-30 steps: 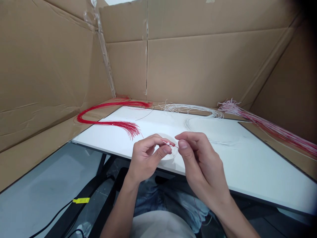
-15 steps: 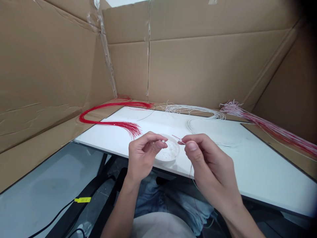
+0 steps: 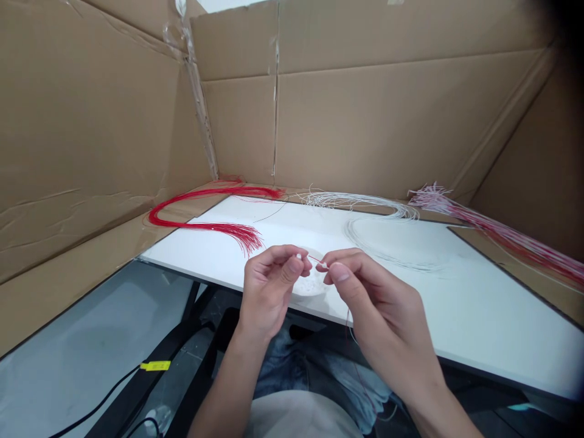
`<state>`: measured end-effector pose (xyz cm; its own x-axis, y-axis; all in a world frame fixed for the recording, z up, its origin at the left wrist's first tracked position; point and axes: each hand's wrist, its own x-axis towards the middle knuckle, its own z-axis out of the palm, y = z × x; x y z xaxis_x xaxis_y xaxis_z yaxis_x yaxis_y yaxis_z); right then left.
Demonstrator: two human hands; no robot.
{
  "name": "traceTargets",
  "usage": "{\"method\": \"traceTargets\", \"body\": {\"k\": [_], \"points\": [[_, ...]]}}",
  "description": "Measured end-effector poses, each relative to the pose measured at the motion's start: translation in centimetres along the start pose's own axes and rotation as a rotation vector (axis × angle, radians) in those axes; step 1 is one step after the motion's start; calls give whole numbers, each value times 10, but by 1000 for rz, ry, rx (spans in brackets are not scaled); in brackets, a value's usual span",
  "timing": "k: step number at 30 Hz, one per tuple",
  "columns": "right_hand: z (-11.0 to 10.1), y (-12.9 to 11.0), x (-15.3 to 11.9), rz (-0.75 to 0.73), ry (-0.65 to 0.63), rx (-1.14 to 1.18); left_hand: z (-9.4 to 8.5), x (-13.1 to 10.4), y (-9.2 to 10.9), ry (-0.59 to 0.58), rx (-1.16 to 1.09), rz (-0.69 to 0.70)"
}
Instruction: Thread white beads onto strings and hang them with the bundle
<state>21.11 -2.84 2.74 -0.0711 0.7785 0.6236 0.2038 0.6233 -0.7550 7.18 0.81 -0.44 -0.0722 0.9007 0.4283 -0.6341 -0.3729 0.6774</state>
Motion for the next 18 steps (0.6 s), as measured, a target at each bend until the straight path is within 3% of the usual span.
{"method": "traceTargets", "body": {"k": [10, 18], "points": [[0, -1, 0, 42, -3, 57, 6, -4, -6, -20, -100, -145], [0, -2, 0, 26, 6, 37, 4, -3, -5, -59, -54, -81]]}}
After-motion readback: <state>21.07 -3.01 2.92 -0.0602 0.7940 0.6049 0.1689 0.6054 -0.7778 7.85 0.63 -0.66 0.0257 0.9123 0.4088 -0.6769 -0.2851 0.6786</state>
